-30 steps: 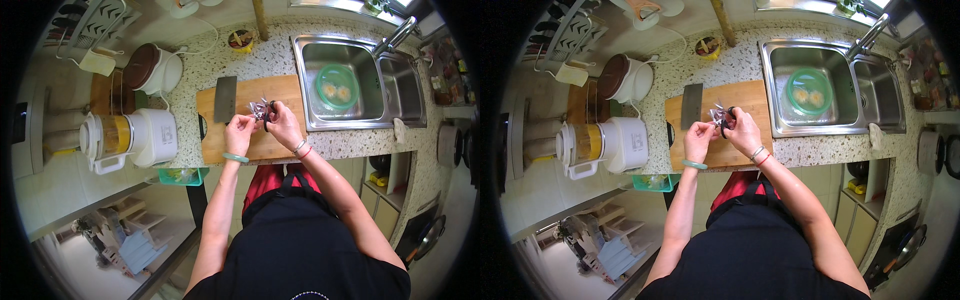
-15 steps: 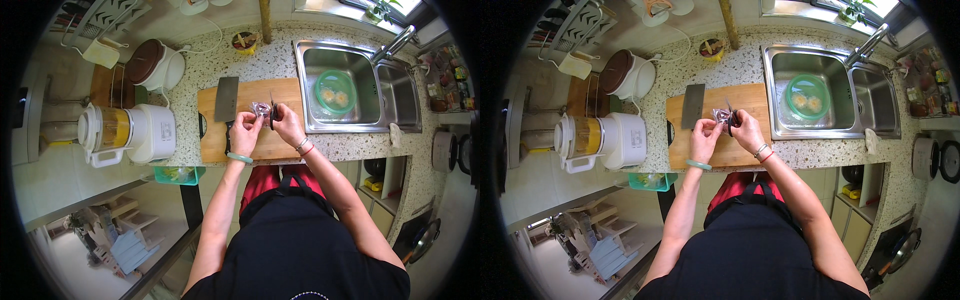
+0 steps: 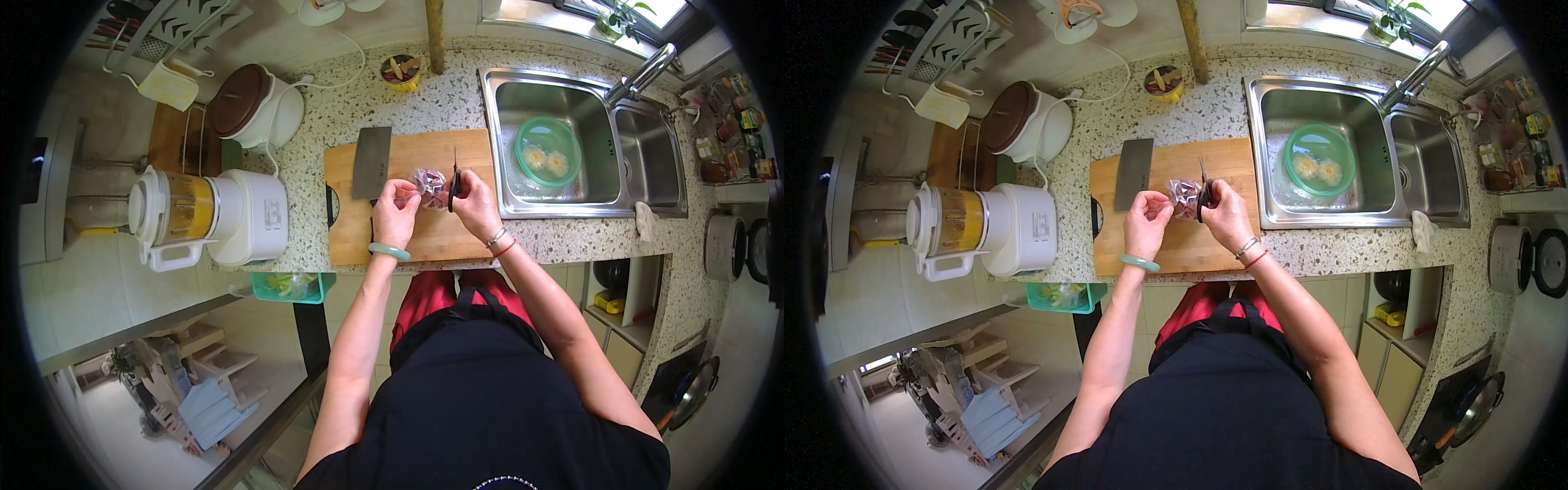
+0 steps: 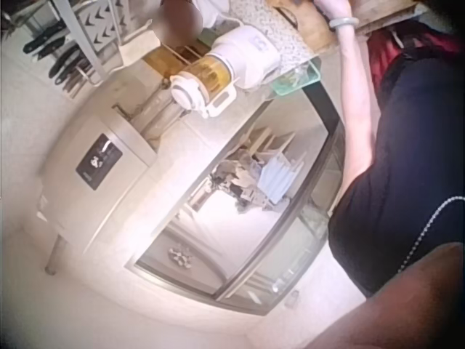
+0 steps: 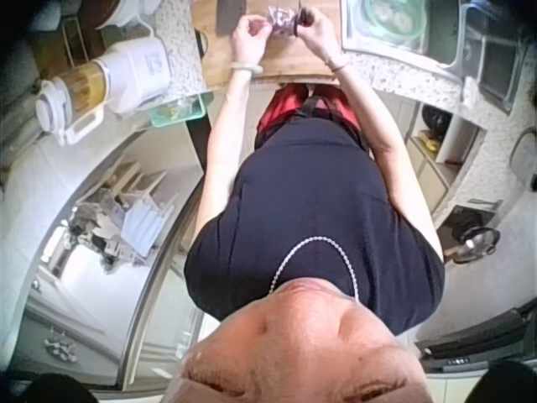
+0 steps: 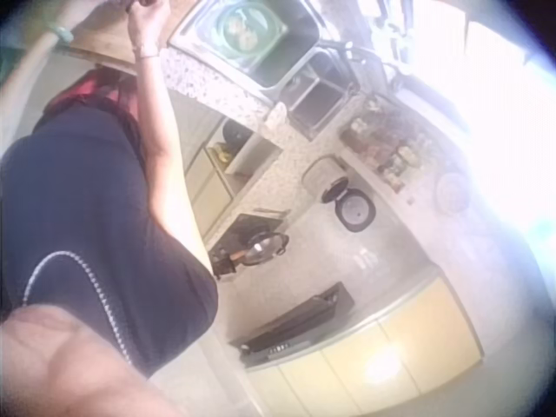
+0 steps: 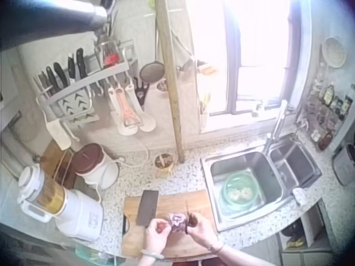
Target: The person retrieves a package of dried dates from a red gift bag in the bedroom and carries it to the kitchen. They place the package on a cutting board and use scissors to cut open the plastic packaging.
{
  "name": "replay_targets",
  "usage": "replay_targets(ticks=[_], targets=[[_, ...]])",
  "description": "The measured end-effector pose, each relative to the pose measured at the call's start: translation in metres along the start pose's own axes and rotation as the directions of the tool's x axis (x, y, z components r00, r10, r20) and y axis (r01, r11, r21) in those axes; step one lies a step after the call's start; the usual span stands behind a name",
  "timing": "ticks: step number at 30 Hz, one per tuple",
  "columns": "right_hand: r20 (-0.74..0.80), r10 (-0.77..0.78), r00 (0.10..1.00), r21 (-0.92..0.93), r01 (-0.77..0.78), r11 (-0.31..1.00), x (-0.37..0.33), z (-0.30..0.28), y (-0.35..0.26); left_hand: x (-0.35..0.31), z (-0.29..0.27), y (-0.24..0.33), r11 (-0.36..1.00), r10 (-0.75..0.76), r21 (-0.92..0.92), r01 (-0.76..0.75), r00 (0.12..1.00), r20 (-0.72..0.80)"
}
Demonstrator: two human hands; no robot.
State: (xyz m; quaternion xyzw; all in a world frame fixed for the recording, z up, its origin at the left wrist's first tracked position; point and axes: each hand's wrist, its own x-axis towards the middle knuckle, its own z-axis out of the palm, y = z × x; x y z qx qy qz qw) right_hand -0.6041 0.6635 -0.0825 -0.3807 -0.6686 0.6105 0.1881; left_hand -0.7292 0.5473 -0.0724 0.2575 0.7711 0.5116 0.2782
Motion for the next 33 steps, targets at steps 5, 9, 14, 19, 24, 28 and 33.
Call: replay_targets(ticks=[5, 9, 14, 19, 24, 28, 33], targets=[[0.012, 0.012, 1.000, -0.030, -0.011, 0.999, -0.005, 0.001, -0.004, -0.003, 0.010, -0.007, 0.996, 0.003, 0.087, 0.000, 0.999, -0.035], [-0.018, -0.026, 0.999, 0.059, 0.028, 0.998, -0.002, 0.002, 0.004, 0.001, 0.011, -0.012, 0.996, -0.060, 0.061, 0.058, 0.998, 0.030], [0.014, 0.045, 0.999, 0.031, -0.045, 0.999, -0.008, -0.002, -0.008, 0.004, 0.009, -0.010, 0.996, -0.032, 0.084, 0.026, 0.997, 0.068], [-0.020, 0.048, 0.999, -0.133, -0.050, 0.990, 0.001, 0.001, -0.004, 0.001, 0.012, 0.005, 0.982, 0.053, 0.180, -0.064, 0.996, 0.066], [-0.016, 0.017, 1.000, -0.339, -0.021, 0.941, 0.007, -0.001, -0.005, -0.003, 0.010, 0.021, 0.976, 0.069, 0.203, -0.081, 0.995, 0.067], [-0.026, 0.058, 0.998, -0.328, -0.063, 0.943, 0.005, 0.002, -0.012, -0.005, 0.009, 0.019, 0.927, 0.225, 0.304, -0.220, 0.974, 0.021], [-0.005, 0.246, 0.969, 0.073, -0.245, 0.967, 0.005, -0.003, -0.011, -0.006, 0.003, 0.026, 0.955, 0.157, 0.246, -0.166, 0.986, 0.057]])
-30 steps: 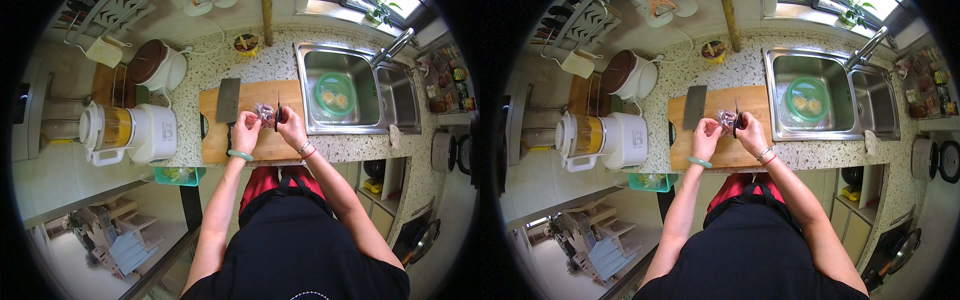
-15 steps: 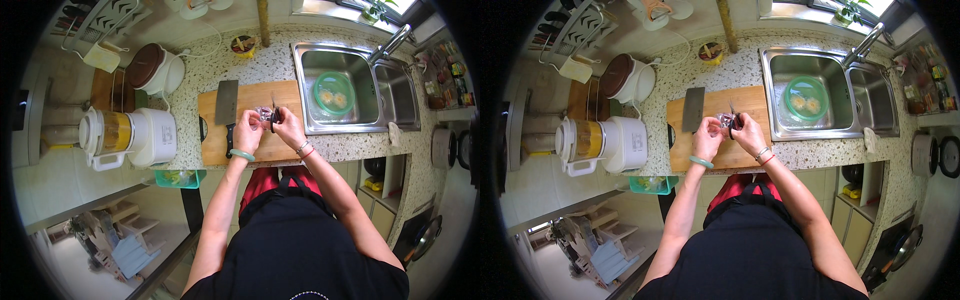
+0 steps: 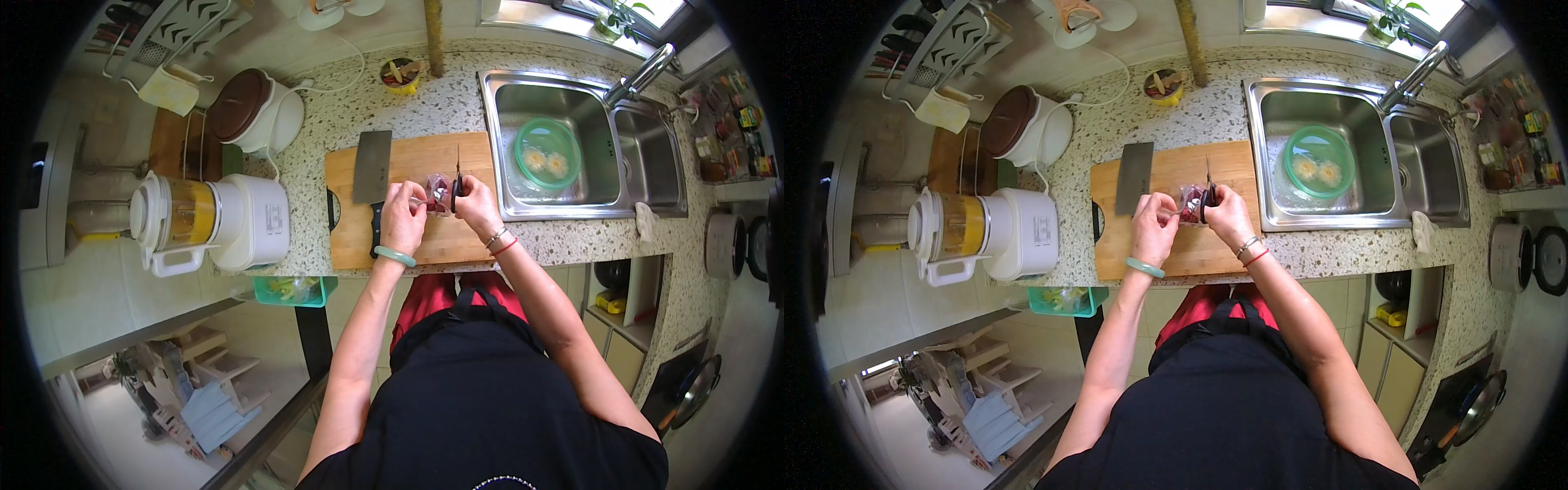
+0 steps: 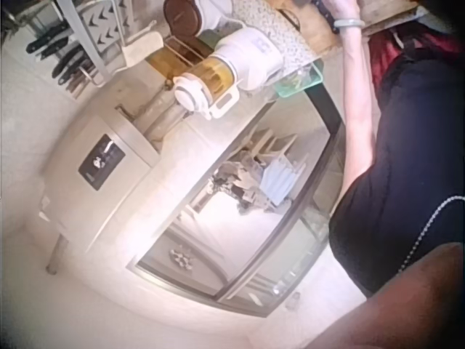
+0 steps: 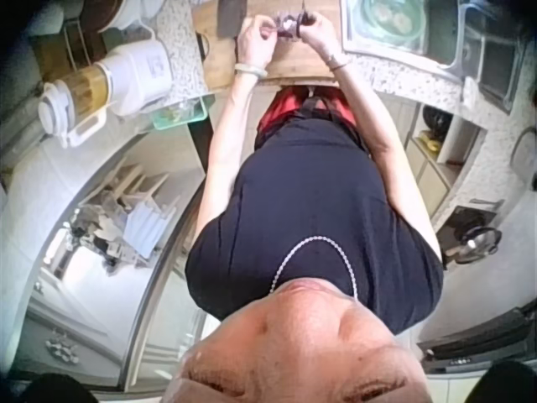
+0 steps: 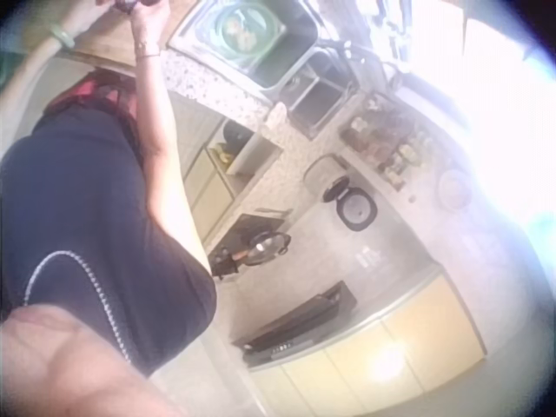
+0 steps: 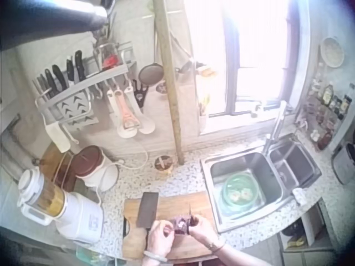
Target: The person retrieves a package of dried dates from a red gift bag in the bedroom and carries it to the kitchen. They place the package on a cutting board and use scissors to cut open the plastic packaging.
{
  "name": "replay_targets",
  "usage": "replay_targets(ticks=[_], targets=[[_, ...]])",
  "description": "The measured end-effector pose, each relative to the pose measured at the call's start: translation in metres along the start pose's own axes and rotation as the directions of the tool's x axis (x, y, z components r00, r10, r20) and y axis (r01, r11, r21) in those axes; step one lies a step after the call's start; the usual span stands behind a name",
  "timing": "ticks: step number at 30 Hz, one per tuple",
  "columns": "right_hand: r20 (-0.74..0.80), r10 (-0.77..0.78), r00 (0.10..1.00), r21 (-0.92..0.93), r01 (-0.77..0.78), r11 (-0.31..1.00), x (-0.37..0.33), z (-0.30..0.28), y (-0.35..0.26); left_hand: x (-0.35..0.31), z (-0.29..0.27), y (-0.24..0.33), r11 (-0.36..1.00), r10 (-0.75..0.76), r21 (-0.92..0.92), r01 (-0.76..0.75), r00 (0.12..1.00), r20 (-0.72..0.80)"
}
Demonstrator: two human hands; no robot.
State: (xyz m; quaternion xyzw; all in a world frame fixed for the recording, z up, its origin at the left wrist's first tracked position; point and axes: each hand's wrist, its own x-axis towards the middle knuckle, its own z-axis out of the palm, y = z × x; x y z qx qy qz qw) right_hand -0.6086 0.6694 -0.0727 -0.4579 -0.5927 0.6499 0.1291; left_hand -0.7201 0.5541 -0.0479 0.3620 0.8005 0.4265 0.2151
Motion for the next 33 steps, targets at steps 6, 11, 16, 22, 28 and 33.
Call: replay_targets(ticks=[6, 11, 16, 22, 28, 33], targets=[[-0.077, -0.083, 0.994, 0.175, 0.095, 0.980, -0.001, 0.012, 0.024, -0.007, -0.001, 0.002, 0.941, 0.255, 0.232, -0.245, 0.967, -0.010], [-0.102, -0.177, 0.979, 0.263, 0.198, 0.944, -0.003, 0.020, 0.030, -0.012, 0.001, 0.004, 0.913, 0.271, 0.330, -0.240, 0.961, -0.049], [-0.125, -0.191, 0.973, 0.215, 0.215, 0.953, -0.005, 0.019, 0.029, -0.018, -0.003, -0.002, 0.900, 0.222, 0.375, -0.220, 0.974, 0.041], [-0.150, -0.178, 0.973, 0.184, 0.204, 0.961, -0.010, 0.030, 0.038, -0.015, -0.005, -0.005, 0.881, 0.101, 0.438, -0.177, 0.976, 0.192], [-0.011, -0.148, 0.989, 0.348, 0.143, 0.927, -0.006, 0.023, 0.036, -0.015, -0.005, 0.006, 0.932, 0.013, 0.357, -0.056, 0.992, 0.123], [-0.193, -0.076, 0.978, 0.317, 0.136, 0.939, -0.005, 0.011, 0.036, -0.015, 0.004, -0.025, 0.934, 0.064, 0.349, -0.079, 0.996, 0.055]])
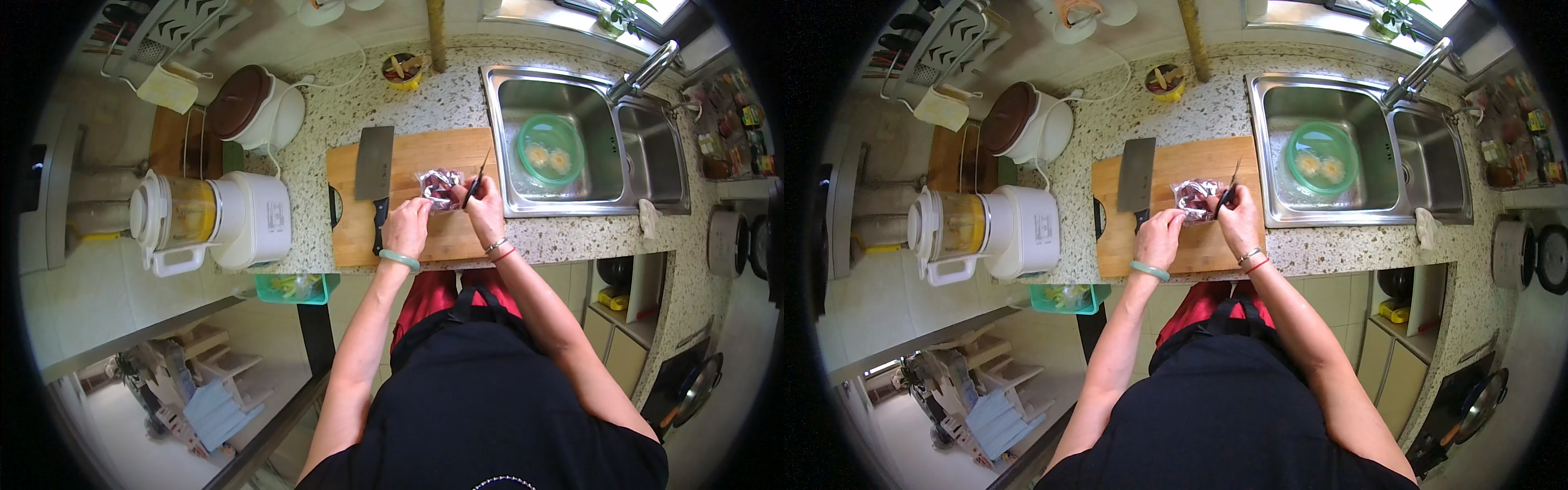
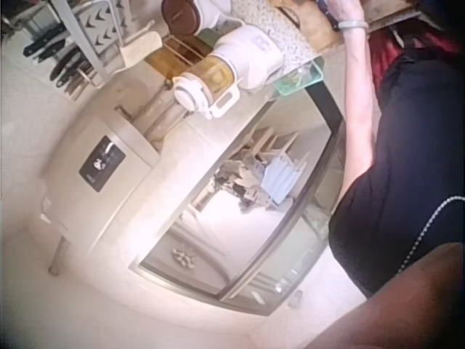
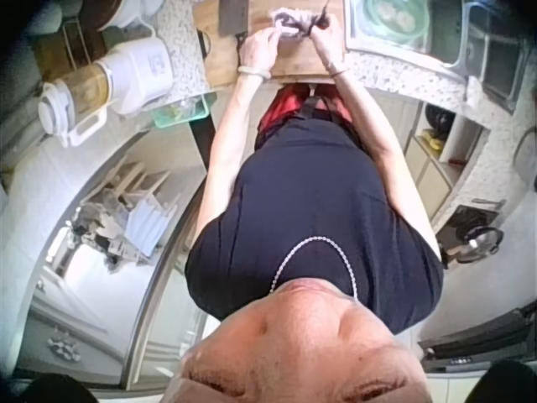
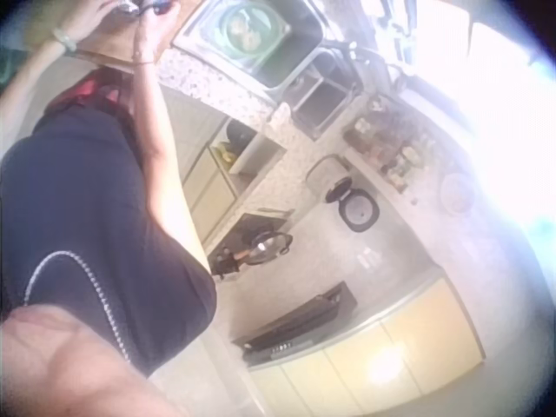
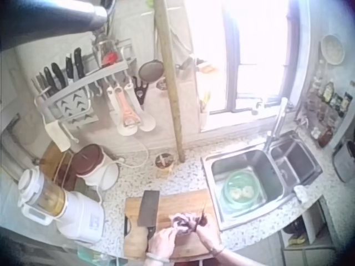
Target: The person retrieves a package of dried dates from a red gift bag in the bedroom and carries it to the kitchen. They place the package on a cutting board and use scissors to cut open the plastic packaging.
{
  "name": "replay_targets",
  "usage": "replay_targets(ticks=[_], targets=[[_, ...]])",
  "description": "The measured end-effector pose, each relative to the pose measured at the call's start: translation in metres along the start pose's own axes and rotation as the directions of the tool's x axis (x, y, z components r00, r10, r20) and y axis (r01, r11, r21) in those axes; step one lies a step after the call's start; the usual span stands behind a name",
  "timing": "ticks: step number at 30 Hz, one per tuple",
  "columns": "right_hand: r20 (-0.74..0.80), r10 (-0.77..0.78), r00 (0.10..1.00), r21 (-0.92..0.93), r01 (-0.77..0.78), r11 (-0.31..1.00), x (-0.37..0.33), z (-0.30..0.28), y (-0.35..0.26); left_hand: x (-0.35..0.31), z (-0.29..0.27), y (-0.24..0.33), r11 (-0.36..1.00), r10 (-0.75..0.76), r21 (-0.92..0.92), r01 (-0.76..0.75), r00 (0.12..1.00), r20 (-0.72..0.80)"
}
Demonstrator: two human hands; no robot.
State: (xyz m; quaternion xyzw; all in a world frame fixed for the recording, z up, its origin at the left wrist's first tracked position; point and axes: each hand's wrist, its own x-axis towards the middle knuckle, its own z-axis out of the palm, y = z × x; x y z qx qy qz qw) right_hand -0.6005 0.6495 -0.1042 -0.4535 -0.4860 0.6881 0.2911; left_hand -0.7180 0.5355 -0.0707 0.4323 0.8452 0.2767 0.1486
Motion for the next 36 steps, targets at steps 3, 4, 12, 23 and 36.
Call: replay_targets(ticks=[3, 4, 12, 23, 36], targets=[[-0.104, -0.066, 0.992, -0.340, 0.027, 0.940, 0.013, -0.013, 0.016, -0.002, 0.008, -0.017, 0.982, -0.088, -0.163, 0.090, 0.996, 0.021], [-0.103, -0.061, 0.993, -0.329, 0.023, 0.944, 0.013, -0.014, 0.020, -0.004, 0.011, -0.020, 0.960, -0.183, -0.204, 0.190, 0.982, 0.052], [-0.049, 0.043, 0.998, -0.385, -0.058, 0.921, 0.018, -0.015, 0.036, -0.003, 0.018, -0.031, 0.927, -0.300, -0.218, 0.307, 0.952, 0.066], [-0.047, 0.061, 0.997, -0.307, -0.072, 0.949, 0.020, -0.016, 0.032, -0.014, 0.034, -0.030, 0.901, -0.358, -0.265, 0.345, 0.934, -0.001], [-0.088, -0.063, 0.994, -0.405, 0.022, 0.914, 0.023, -0.010, 0.045, 0.000, 0.043, -0.022, 0.904, -0.348, -0.242, 0.353, 0.935, 0.067]])
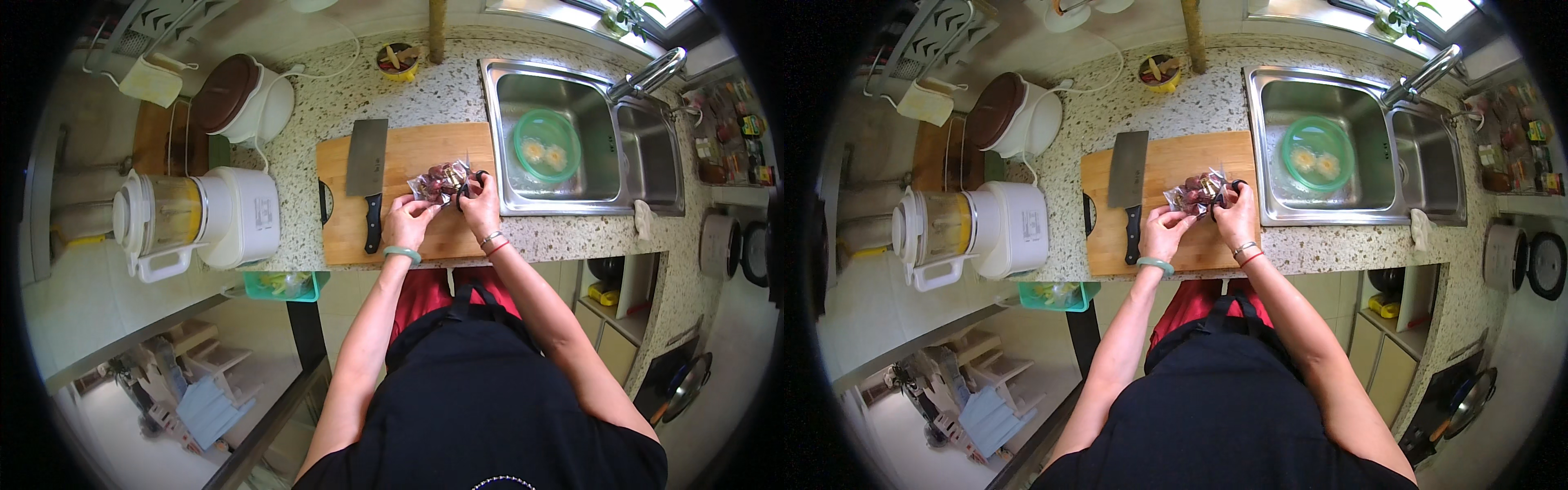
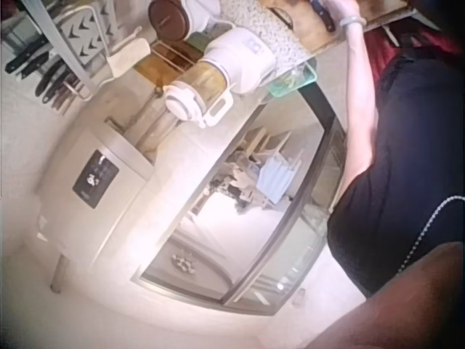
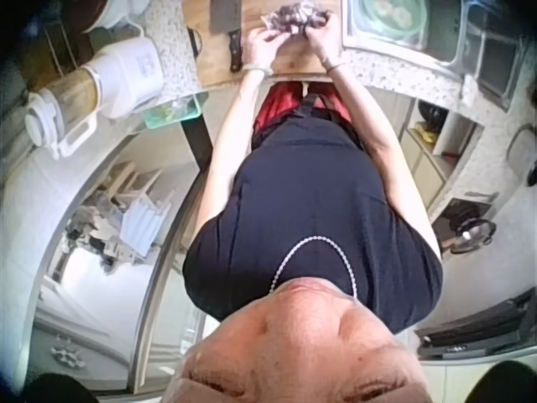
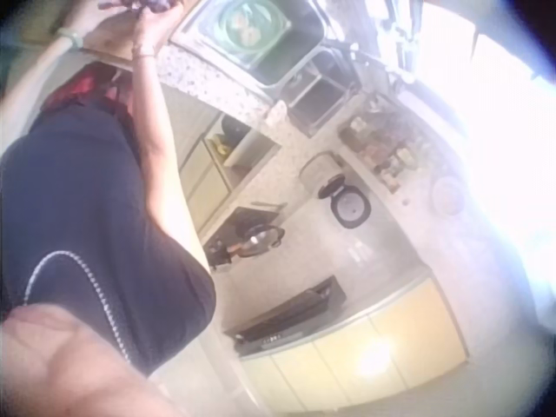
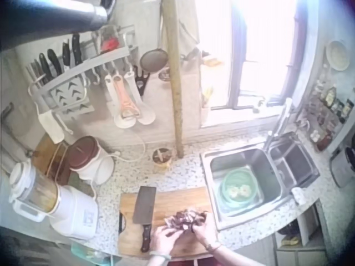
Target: The person retrieves a package of dried dates from a red gift bag in the bedroom and carries it to the kitchen. They place the package on a cutting board and use scissors to cut open the plastic packaging.
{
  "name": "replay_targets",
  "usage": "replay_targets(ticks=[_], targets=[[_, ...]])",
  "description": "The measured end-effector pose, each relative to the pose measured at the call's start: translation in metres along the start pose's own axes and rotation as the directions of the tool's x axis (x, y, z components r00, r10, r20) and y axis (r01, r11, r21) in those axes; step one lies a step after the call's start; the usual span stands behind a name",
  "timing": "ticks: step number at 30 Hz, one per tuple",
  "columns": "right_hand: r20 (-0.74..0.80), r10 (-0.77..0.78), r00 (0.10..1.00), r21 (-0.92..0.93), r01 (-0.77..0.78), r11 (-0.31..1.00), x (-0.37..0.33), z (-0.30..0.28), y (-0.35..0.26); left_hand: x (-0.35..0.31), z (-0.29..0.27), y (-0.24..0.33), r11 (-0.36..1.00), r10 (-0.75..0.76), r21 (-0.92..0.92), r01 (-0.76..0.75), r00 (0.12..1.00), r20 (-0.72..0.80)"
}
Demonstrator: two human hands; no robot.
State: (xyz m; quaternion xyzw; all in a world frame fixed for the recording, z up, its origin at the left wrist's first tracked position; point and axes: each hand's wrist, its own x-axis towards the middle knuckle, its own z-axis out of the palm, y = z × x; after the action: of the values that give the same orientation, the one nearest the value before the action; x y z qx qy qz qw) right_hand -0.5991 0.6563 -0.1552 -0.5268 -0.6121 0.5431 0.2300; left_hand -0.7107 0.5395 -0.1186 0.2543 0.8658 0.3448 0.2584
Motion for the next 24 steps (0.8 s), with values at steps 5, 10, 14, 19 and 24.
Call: replay_targets(ticks=[5, 10, 14, 19, 24], targets=[[-0.019, -0.017, 1.000, -0.006, 0.017, 1.000, -0.001, 0.003, 0.007, 0.004, 0.001, 0.005, 0.999, -0.038, -0.024, 0.039, 0.999, 0.029], [-0.014, -0.120, 0.993, -0.063, 0.119, 0.991, 0.002, 0.002, 0.012, 0.005, 0.018, -0.006, 0.992, -0.072, -0.100, 0.072, 0.997, 0.009], [-0.015, -0.028, 1.000, 0.084, 0.029, 0.996, 0.000, 0.002, 0.003, 0.003, 0.020, -0.003, 0.993, -0.042, -0.109, 0.041, 0.999, -0.010], [-0.046, -0.012, 0.999, 0.126, 0.017, 0.992, 0.005, 0.002, 0.012, 0.005, 0.017, -0.001, 0.995, 0.017, -0.101, -0.018, 1.000, -0.010], [-0.099, -0.093, 0.991, 0.042, 0.098, 0.994, 0.000, 0.000, 0.000, 0.003, 0.014, -0.023, 0.934, -0.043, -0.354, 0.051, 0.999, 0.030]])
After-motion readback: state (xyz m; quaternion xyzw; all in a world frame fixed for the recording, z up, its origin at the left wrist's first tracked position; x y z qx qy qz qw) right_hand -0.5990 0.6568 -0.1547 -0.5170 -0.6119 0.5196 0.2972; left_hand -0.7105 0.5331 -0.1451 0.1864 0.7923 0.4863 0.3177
